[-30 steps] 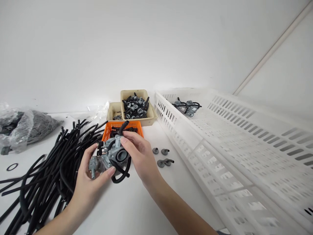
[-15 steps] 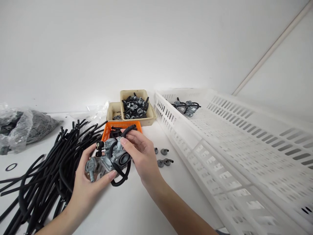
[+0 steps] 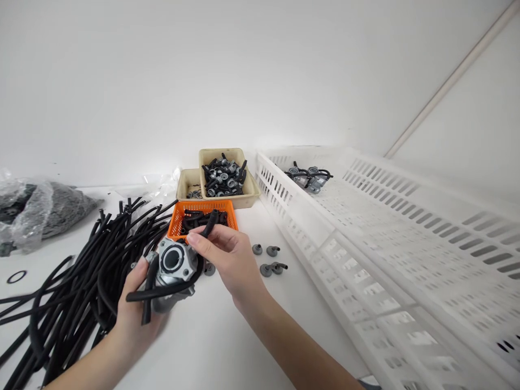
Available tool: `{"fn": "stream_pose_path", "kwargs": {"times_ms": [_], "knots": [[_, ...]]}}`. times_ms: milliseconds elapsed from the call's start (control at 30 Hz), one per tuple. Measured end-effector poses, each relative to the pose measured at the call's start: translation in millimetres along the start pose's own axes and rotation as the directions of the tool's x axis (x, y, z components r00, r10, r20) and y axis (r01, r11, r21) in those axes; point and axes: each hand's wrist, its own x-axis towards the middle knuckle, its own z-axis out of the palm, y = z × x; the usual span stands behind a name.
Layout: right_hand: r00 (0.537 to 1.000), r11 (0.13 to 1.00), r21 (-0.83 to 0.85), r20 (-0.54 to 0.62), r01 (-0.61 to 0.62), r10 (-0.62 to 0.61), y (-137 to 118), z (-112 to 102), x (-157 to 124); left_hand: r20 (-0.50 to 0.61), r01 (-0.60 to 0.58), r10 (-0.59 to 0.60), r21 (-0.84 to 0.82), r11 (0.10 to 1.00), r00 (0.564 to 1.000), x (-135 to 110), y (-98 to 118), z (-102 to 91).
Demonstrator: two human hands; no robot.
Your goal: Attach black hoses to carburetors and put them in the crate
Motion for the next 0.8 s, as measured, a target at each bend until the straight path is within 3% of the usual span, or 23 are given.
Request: {"fn": "stream_pose_path", "kwargs": {"times_ms": [100, 267, 400, 567, 800], "knots": [[0.999, 0.999, -0.041, 0.034, 0.028, -0.027, 3, 0, 0, -0.071, 0.069, -0.074, -0.068, 0.995, 0.995, 2, 2, -2.5], [0.999, 0.995, -0.102, 0.049, 0.02, -0.015, 10, -2, 0, -0.067, 0.227, -0.233, -0.089, 0.97, 0.97, 5, 2, -7.3], [0.999, 0.992, -0.121, 0.024, 0.03, -0.028, 9, -3, -1, -0.079, 0.259, -0.266, -0.086, 0.962, 0.961, 2, 4, -4.6], [0.998, 0.995, -0.083, -0.042, 0.046, -0.05, 6, -4, 2, 0.129, 0.265, -0.262, -0.003, 0.964, 0.956, -1, 2, -4.9], [0.994, 0.997, -0.067, -0.1, 0.046, -0.052, 2, -7, 5, 0.439, 0.273, -0.321, 0.171, 0.947, 0.839, -2, -2, -13.6]]}}
